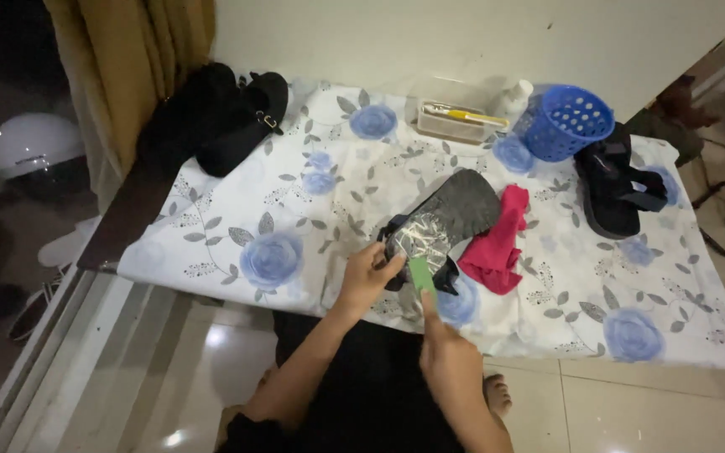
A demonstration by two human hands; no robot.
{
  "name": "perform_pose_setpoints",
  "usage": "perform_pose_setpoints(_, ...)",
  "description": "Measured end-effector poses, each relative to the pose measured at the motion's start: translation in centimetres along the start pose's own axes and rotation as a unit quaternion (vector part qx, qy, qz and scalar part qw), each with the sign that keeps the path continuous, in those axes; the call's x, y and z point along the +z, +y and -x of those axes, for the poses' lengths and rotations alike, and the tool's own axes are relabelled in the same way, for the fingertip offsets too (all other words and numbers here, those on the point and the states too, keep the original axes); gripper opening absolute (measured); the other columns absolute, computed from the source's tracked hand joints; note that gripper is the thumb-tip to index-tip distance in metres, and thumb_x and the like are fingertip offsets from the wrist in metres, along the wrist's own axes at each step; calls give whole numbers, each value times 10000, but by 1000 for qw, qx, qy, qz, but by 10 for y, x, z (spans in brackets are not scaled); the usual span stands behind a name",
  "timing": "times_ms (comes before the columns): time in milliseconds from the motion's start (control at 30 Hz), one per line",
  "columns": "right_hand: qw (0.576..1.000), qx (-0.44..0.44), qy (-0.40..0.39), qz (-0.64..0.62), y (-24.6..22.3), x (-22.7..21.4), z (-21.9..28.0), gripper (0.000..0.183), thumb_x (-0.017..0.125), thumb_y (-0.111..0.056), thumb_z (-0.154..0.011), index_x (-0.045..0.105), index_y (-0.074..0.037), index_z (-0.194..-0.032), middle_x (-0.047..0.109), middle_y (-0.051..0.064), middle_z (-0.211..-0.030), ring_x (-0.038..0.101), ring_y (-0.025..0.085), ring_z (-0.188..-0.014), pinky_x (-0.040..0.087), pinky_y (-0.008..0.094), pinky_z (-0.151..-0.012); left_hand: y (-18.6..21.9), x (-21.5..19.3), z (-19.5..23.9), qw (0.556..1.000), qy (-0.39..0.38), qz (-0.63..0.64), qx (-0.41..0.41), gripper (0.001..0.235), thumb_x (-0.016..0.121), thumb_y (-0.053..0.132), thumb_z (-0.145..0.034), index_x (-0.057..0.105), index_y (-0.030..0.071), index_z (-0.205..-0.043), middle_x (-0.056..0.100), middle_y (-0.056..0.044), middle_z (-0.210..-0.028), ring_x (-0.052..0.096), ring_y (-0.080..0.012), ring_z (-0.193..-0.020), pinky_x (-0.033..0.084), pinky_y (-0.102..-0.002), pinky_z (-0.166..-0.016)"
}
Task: The person scrubs the sole of a black shoe using a green brush on a table covered with a floral cloth. The person holds the shoe steady with one hand and scrubs the sole with the other, repeatedly working the brush across the tread pattern.
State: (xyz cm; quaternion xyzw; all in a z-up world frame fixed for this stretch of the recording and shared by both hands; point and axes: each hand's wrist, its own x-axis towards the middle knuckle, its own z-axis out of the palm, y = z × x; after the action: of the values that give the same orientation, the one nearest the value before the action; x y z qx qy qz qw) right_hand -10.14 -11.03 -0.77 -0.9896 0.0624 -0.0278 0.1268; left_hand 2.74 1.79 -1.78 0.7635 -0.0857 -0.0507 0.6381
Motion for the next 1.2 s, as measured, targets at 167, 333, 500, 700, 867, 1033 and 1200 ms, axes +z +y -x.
perform_pose_setpoints(167,997,-26,66,-3,-7,6,-57,693,493,-204,-753,257,-286,-1399,525,95,-586,517,326,-458,394,452,-413,22,-5,8,999,-30,-6,-18,304,594,277,-831,404,148,-633,378,42,-533,353,-62,-503,265,-248,-490)
perform_pose_setpoints(333,999,-36,3,14,-9,11,-14,705,451,-106,-752,214,-283,-1391,568,103,-568,539,355,-445,403,494,-415,27,-25,0,1000,-4,11,23,502,512,522,-807,264,145,-588,216,37,-507,291,-64,-454,225,-250,-495)
perform_pose_setpoints(500,990,-63,111,-66,-13,-3,-57,629,431,-82,-758,336,-210,-1366,506,106,-541,507,316,-454,391,430,-436,29,-15,5,997,-72,15,36,271,530,379,-854,562,128,-757,477,33,-614,438,-68,-567,309,-220,-526)
perform_pose_setpoints(700,978,-66,190,61,-23,2,-5,544,472,-144,-768,462,-280,-1295,543,23,-520,564,215,-387,459,318,-372,-21,-8,-10,997,-13,76,-18,453,597,408,-853,634,-42,-889,614,-159,-647,572,-176,-591,476,-297,-511)
perform_pose_setpoints(867,978,-82,192,5,-16,-9,-33,473,499,-163,-782,518,-282,-1239,576,57,-558,592,274,-456,467,383,-414,-5,6,6,996,-54,67,-5,337,560,306,-896,627,10,-749,560,-95,-535,482,-124,-474,387,-243,-422)
perform_pose_setpoints(1033,978,-80,172,-87,-22,-15,-16,323,517,-92,-760,635,-162,-1053,591,67,-551,598,274,-481,469,354,-431,-61,10,-12,990,-47,112,-66,378,384,293,-953,623,9,-881,556,-49,-669,449,-122,-577,376,-281,-512)
perform_pose_setpoints(1200,964,48,132,-225,21,-38,-34,199,477,-179,-829,625,-62,-763,592,233,-588,568,457,-652,401,490,-562,72,2,20,985,-65,106,-123,479,726,362,-714,545,-24,-932,493,-51,-647,496,-133,-605,416,-265,-518)
